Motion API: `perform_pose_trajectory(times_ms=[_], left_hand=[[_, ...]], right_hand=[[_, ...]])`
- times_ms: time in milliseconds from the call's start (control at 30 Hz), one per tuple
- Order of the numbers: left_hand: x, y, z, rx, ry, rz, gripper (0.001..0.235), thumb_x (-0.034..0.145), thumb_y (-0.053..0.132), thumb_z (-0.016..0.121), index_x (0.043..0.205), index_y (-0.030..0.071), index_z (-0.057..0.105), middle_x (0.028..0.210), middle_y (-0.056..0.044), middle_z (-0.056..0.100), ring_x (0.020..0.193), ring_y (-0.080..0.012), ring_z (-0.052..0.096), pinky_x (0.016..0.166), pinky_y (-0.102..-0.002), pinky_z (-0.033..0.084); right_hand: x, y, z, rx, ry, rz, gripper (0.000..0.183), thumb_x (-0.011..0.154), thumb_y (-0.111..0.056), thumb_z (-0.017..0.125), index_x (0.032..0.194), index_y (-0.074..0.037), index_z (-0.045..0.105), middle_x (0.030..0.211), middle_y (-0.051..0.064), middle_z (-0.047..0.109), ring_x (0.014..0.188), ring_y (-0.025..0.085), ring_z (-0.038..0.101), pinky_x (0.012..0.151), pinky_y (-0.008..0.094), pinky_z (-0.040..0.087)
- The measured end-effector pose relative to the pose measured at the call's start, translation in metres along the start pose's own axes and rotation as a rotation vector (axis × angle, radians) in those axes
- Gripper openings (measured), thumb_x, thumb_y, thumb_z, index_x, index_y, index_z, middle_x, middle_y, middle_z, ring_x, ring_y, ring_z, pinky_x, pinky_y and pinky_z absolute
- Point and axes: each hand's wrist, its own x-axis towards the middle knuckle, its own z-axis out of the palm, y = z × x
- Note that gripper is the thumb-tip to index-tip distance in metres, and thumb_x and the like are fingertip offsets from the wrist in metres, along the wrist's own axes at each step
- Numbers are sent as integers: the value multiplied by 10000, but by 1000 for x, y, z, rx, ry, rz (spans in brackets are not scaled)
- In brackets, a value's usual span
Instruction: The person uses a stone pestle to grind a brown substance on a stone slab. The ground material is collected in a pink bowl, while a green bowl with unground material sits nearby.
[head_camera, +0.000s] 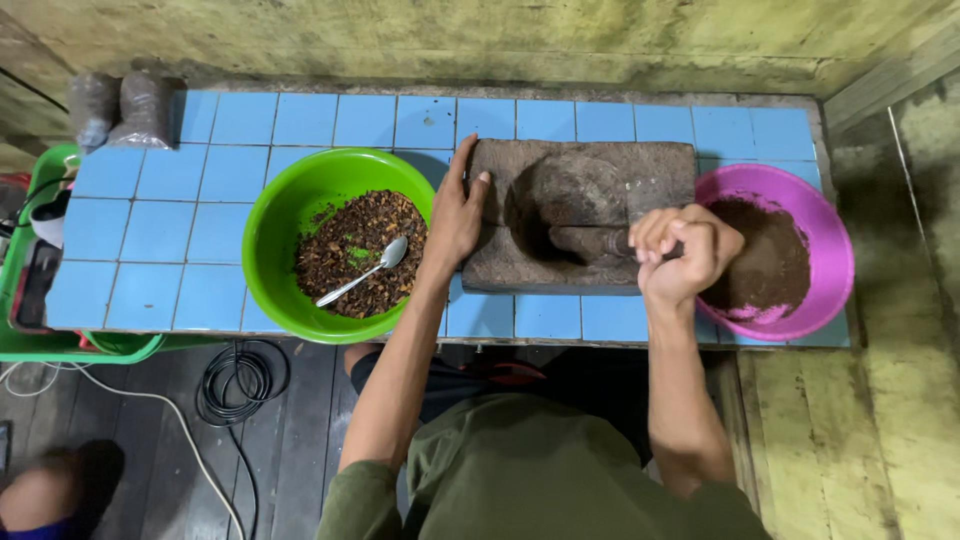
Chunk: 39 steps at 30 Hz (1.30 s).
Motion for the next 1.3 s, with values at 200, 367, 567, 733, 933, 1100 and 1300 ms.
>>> perform_pose_trajectory(times_ms=[200,367,567,733,933,1100,1300], left_hand=[[7,-17,6,-7,19,14,511,1015,342,443,1513,266,363,1530,-178,486,1394,-388,464,1090,-451,384],[9,-14,4,7,9,1,508,1060,301,464,1553,307,339,1414,-323,508,1323,-578,450,1107,-662,356],[2,-8,3,4,3,10,507,1064,304,453,1556,295,333,1419,-336,495,1328,-586,437,1101,-672,355],[1,-1,2,-6,4,17,496,1077,278,436,1561,277,325,1411,-335,498,1319,-578,457,1085,-684,367],[0,0,0,3,-3,5,509,1072,292,429,1567,264,314,1413,-351,485,1325,-592,433,1084,-684,358],[4,-13,2,-4,9,42,503,1069,280,461,1557,278,340,1420,-341,498,1319,-587,446,1095,-667,367],[3,-6,3,-27,23,10,511,1051,256,481,1548,276,365,1432,-331,494,1326,-574,446,1114,-639,370]], right_hand=[[11,-33,17,-104,-16,-81,186,786,3,369,613,-59,339,464,83,285,369,176,250,402,336,258],[21,20,-8,87,13,-28,289,828,-65,485,560,-84,377,373,97,297,305,203,348,350,334,263],[1,-9,-1,9,-82,50,291,789,-61,467,524,-96,354,358,79,265,286,187,319,330,307,229],[3,-43,3,68,-122,22,280,795,-119,441,537,-126,332,369,43,254,293,151,292,350,290,220],[-19,6,11,118,-187,-72,276,730,-15,495,478,-68,395,341,79,277,273,198,320,324,309,235],[-19,-9,7,46,-188,-62,311,771,6,475,483,-78,393,359,98,326,301,207,391,353,299,295],[-24,-46,27,79,-224,-133,293,772,-23,482,498,-74,392,374,63,320,302,175,341,348,312,272]])
